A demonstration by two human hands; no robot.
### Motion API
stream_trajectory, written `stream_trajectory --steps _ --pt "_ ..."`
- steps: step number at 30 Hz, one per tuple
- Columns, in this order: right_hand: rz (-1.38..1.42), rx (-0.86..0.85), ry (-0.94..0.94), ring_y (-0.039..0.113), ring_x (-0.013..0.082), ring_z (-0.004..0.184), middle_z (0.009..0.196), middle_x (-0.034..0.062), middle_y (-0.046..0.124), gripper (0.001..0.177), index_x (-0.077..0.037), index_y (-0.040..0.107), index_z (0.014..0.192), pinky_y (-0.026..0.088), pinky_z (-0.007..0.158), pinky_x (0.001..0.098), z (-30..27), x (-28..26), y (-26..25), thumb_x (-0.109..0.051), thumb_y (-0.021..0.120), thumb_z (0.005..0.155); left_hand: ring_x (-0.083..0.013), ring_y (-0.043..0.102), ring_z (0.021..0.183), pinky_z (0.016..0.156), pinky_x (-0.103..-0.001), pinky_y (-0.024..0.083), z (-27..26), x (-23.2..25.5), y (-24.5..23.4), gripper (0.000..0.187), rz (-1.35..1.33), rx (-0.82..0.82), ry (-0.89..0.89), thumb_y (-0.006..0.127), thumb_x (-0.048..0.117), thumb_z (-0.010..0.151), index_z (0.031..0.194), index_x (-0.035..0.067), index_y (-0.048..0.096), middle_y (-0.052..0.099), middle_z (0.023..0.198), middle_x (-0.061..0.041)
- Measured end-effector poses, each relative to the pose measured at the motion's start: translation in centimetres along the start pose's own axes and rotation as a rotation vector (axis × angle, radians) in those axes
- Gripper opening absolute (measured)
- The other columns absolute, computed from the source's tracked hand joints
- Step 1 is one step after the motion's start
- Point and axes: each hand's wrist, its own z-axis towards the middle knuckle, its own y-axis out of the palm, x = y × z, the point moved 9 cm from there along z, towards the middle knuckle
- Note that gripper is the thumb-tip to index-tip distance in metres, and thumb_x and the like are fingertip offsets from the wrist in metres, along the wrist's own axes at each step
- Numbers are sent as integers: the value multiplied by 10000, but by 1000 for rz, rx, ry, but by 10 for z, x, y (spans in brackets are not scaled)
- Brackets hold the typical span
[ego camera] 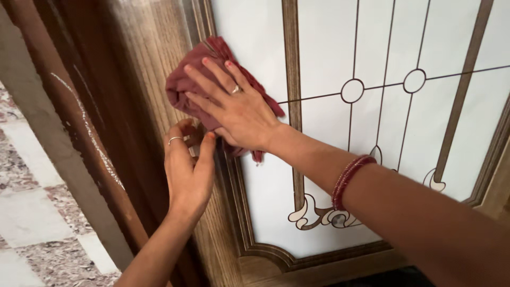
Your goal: The person wipes a decorative door with a red cloth, moving methodically from the lower sections upward along the vertical panels and ornate patterns. The hands maintain consistent contact with the surface, covering the entire visible area of the door.
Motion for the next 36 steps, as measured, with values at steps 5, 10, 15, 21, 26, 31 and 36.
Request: stream_trajectory --steps 5,10,15,21,26,31,36 --pt "187 11 101 349 393 1489 1675 190 109 1052 -265 371 1554 315 1196 555 1 -2 -11 -227 873 630 -284 653 1192 928 -384 576 14 -2 -7 626 -174 -31 20 624 120 962 1512 -17 356 581 1373 -206" --pt "190 37 223 586 409 1200 1613 262 244 1191 -340 196 1601 528 858 485 -4 6 -26 -133 863 635 -220 734 936 790 -359 608 34 -11 7 530 -156 -69 -235 649 184 916 1390 14 486 720 1114 -181" --pt "274 -110 335 619 377 1110 1213 182 576 1212 -238 210 1650 542 898 501 -28 19 -32 -46 825 623 -208 720 841 761 -365 571 26 9 37 275 16 -167 -232 730 219 873 1039 2 709 748 984 -169" --pt "636 -155 450 640 361 1113 1170 167 668 967 -91 483 1376 512 934 444 -72 71 -45 -260 972 559 -257 659 752 686 -387 543 20 55 60 233 120 -24 92 823 105 767 834 1 626 672 859 -183" --pt "870 -416 584 712 213 1094 1158 101 742 797 -75 671 1216 550 948 322 -130 114 -34 -449 969 578 -202 688 762 695 -344 558 21 56 95 234 57 -208 -83 800 83 810 818 23 574 719 830 -163" --pt "771 -619 667 718 182 816 882 72 786 466 -86 793 972 564 736 334 -203 159 -40 -357 917 615 -168 696 858 730 -328 578 1 77 151 304 -50 -659 -119 808 82 772 978 65 584 724 951 -111" --pt "655 -603 833 685 184 678 720 65 756 273 -100 805 831 538 625 346 -256 198 -59 -287 891 652 -229 709 994 812 -402 573 -41 116 204 686 -159 -1058 -38 596 -53 787 1423 196 538 753 1130 -150"
